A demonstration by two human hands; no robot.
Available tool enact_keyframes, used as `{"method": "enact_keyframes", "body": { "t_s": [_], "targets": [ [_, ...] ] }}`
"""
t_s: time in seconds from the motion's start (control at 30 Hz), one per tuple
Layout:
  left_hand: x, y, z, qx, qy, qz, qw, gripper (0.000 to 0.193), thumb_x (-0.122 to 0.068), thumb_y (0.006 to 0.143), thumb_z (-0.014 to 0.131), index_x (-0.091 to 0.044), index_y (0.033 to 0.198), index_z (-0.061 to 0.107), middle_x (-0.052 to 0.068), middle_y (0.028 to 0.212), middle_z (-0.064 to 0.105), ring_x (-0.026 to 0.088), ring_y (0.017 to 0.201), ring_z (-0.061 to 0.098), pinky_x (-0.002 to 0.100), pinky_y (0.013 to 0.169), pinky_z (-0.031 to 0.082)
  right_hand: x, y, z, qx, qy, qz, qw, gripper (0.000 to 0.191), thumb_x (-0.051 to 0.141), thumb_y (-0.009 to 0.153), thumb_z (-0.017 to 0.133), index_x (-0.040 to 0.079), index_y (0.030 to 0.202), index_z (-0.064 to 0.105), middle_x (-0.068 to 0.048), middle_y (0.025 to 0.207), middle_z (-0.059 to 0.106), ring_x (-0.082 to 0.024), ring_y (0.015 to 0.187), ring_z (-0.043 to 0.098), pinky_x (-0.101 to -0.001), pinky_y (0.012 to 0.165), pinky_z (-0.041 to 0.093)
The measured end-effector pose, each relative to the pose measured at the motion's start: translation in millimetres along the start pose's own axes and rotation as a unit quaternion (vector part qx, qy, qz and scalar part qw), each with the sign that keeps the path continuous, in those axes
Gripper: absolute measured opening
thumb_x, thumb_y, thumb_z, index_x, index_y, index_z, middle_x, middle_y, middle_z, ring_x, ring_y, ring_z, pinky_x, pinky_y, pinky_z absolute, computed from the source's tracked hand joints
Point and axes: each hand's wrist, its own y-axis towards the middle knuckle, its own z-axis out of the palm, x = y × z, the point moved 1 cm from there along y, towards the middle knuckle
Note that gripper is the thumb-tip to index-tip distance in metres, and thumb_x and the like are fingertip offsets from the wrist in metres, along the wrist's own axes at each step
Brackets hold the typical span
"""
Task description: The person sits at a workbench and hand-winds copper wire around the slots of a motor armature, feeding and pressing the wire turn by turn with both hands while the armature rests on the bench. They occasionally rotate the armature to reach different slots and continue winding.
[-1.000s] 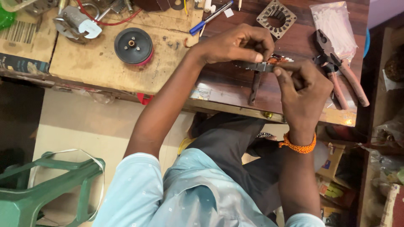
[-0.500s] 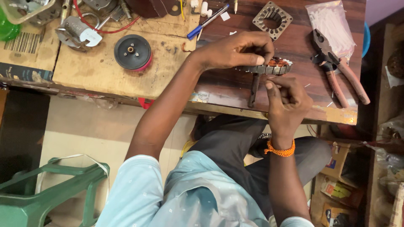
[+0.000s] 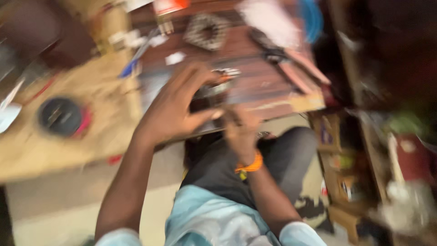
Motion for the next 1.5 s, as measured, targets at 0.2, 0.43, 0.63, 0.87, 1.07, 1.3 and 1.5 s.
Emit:
{"method": "enact_keyframes", "body": {
  "t_s": [0.2, 0.43, 0.63, 0.87, 1.07, 1.3, 1.5],
  "targets": [
    [8.5, 8.4, 49.8, -0.158, 0.092, 0.018, 0.983, 0.04, -0.004, 0.086, 0.087, -0.009, 0.12, 0.067, 0.009, 0.119, 0.068, 0.031, 0.114, 0.063, 0.041, 0.097, 0.05, -1.5, -0.2, -5.3, -0.037, 0.131, 0.069, 0.988, 0.015, -0.002, 0.089, 0.073, 0.004, 0.103, 0.072, -0.013, 0.083, 0.071, -0.025, 0.069, 0.073, -0.0322, 0.063, 0.056],
    [1.7, 10.5, 56.7, -0.183, 0.081, -0.012, 0.98, 0.043, -0.004, 0.074, 0.089, -0.008, 0.114, 0.074, 0.009, 0.115, 0.071, 0.027, 0.105, 0.064, 0.038, 0.092, 0.051, -1.6, 11.8, -35.2, -0.002, 0.169, 0.014, 0.986, 0.02, -0.002, 0.092, 0.071, 0.002, 0.111, 0.071, -0.015, 0.091, 0.073, -0.028, 0.077, 0.074, -0.0336, 0.069, 0.059],
    [16.6, 24.2, 66.7, -0.151, 0.081, -0.027, 0.985, 0.051, -0.004, 0.067, 0.09, -0.009, 0.115, 0.072, 0.009, 0.113, 0.069, 0.025, 0.099, 0.066, 0.031, 0.087, 0.054, -18.1, 27.5, -54.0, 0.045, 0.188, 0.018, 0.981, 0.018, 0.004, 0.093, 0.073, 0.007, 0.111, 0.074, -0.012, 0.096, 0.076, -0.025, 0.083, 0.076, -0.0327, 0.076, 0.062],
    [69.6, 20.1, 66.9, -0.084, 0.101, 0.0, 0.991, 0.051, -0.004, 0.065, 0.089, -0.006, 0.112, 0.072, 0.012, 0.106, 0.069, 0.024, 0.095, 0.067, 0.034, 0.084, 0.054, -42.5, 34.2, -68.3, 0.095, 0.223, 0.067, 0.968, 0.015, 0.013, 0.098, 0.073, 0.012, 0.113, 0.075, -0.008, 0.098, 0.076, -0.022, 0.083, 0.075, -0.0311, 0.075, 0.06],
    [103.6, 22.2, 64.1, -0.054, 0.104, 0.072, 0.99, 0.052, -0.005, 0.061, 0.09, -0.007, 0.109, 0.071, 0.011, 0.104, 0.068, 0.026, 0.095, 0.066, 0.034, 0.083, 0.053, -51.3, 37.7, -81.1, 0.157, 0.233, 0.07, 0.957, 0.019, 0.013, 0.104, 0.066, 0.014, 0.121, 0.074, -0.004, 0.089, 0.076, -0.018, 0.075, 0.074, -0.0286, 0.068, 0.058],
    [82.4, -9.5, 65.8, -0.106, 0.069, -0.015, 0.992, 0.041, 0.002, 0.08, 0.089, -0.006, 0.117, 0.073, 0.009, 0.111, 0.068, 0.02, 0.099, 0.068, 0.027, 0.084, 0.055, -34.1, 20.4, -42.6, 0.135, 0.128, 0.093, 0.978, 0.012, 0.021, 0.099, 0.066, 0.022, 0.107, 0.075, -0.005, 0.083, 0.073, -0.024, 0.072, 0.072, -0.0363, 0.063, 0.054],
    [37.8, -12.4, 63.5, -0.157, 0.041, -0.024, 0.986, 0.048, 0.004, 0.073, 0.091, -0.004, 0.117, 0.075, 0.01, 0.109, 0.069, 0.023, 0.099, 0.065, 0.031, 0.087, 0.053, 0.2, 7.7, -31.9, 0.092, 0.096, 0.085, 0.987, 0.013, 0.027, 0.094, 0.071, 0.018, 0.103, 0.075, -0.01, 0.076, 0.07, -0.03, 0.069, 0.07, -0.0402, 0.059, 0.051]
  ]
}}
